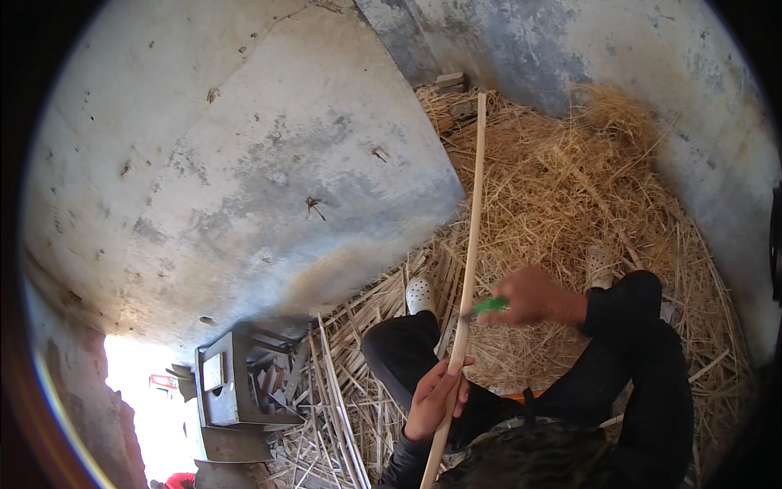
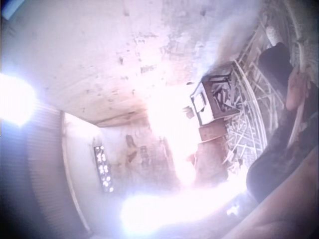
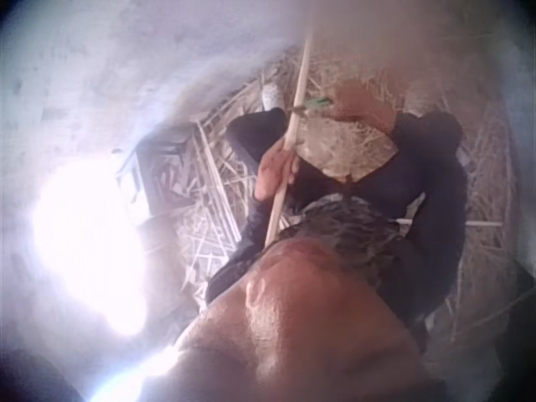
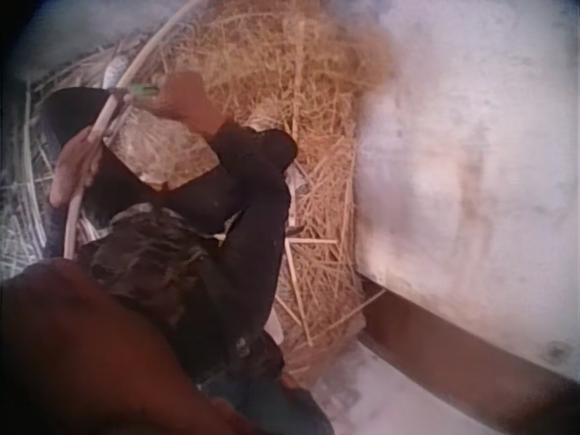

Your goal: The person sits on a straw-covered floor and uses a green utility knife to shave the bark off a long, thin wooden stick. They hold the stick with their left hand and repeatedly scrape the blade along its length, rotating the stick to work on different sides.

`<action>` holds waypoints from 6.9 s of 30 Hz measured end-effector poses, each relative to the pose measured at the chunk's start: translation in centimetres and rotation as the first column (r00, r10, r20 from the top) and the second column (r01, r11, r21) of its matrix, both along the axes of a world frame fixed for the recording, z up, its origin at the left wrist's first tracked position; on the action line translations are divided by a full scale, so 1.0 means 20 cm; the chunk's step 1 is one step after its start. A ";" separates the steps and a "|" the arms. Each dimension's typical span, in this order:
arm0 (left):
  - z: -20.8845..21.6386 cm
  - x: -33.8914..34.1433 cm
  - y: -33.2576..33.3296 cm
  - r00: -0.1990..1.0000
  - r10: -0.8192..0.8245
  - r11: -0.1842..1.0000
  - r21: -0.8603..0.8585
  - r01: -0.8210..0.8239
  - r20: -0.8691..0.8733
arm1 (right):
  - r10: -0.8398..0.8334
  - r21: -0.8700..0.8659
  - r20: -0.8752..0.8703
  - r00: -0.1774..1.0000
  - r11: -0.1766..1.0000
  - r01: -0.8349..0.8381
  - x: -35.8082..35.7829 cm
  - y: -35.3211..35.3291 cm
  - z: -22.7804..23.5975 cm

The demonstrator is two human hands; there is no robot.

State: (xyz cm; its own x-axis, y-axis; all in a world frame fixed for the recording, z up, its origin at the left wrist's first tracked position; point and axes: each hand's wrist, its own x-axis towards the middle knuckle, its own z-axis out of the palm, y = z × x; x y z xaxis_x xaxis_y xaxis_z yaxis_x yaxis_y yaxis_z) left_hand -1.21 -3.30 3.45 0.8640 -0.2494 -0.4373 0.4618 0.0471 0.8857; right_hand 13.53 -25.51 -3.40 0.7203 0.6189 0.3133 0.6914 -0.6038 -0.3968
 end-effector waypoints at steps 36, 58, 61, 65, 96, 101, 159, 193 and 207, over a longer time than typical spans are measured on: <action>0.05 -0.21 0.01 0.993 0.109 0.992 -0.073 -0.106 0.037 | -0.174 0.099 0.346 0.922 0.984 0.149 0.36 0.04 -0.12; 0.06 -0.30 -0.01 0.979 -0.016 0.974 0.226 -0.030 0.201 | -0.503 0.017 -0.218 0.836 0.855 0.519 0.58 -0.13 -0.08; 0.05 -0.33 -0.04 0.958 -0.075 0.965 0.261 0.001 0.276 | -0.495 0.078 -0.280 0.823 0.842 0.534 0.67 -0.29 -0.01; 0.07 -0.34 -0.01 0.990 0.040 0.973 0.221 -0.069 0.135 | -0.312 0.017 -0.187 0.932 0.947 0.321 0.46 -0.07 -0.07; 0.08 -0.05 -0.04 0.987 0.126 0.985 0.105 -0.137 0.101 | -0.208 0.076 -0.207 0.956 0.971 0.227 0.38 -0.22 0.14; 0.08 -0.06 -0.08 0.971 0.084 0.975 0.181 -0.126 0.226 | 0.014 0.002 0.025 1.000 1.000 -0.014 0.00 0.02 0.08; 0.11 -0.56 0.01 0.994 -0.049 0.884 0.467 -0.004 0.101 | -0.762 -0.086 -0.051 0.646 0.647 0.757 0.86 -0.61 -0.17; -0.57 0.42 -0.17 0.953 -0.084 0.996 0.020 0.082 0.290 | -0.245 0.424 -0.464 0.851 0.783 0.456 0.53 -0.16 0.01; -0.09 0.19 -0.06 0.991 -0.034 0.972 -0.236 0.002 -0.132 | -0.305 -0.086 -0.021 0.952 0.949 0.302 0.25 -0.14 0.09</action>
State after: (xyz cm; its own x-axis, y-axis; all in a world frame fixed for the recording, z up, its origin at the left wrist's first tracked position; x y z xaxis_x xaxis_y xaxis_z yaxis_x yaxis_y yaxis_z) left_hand 2.49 -4.43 1.55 0.7956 -0.3740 -0.4765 0.5786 0.2365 0.7805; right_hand 18.52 -28.28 -1.52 0.8873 0.3916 0.2436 0.4575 -0.8139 -0.3580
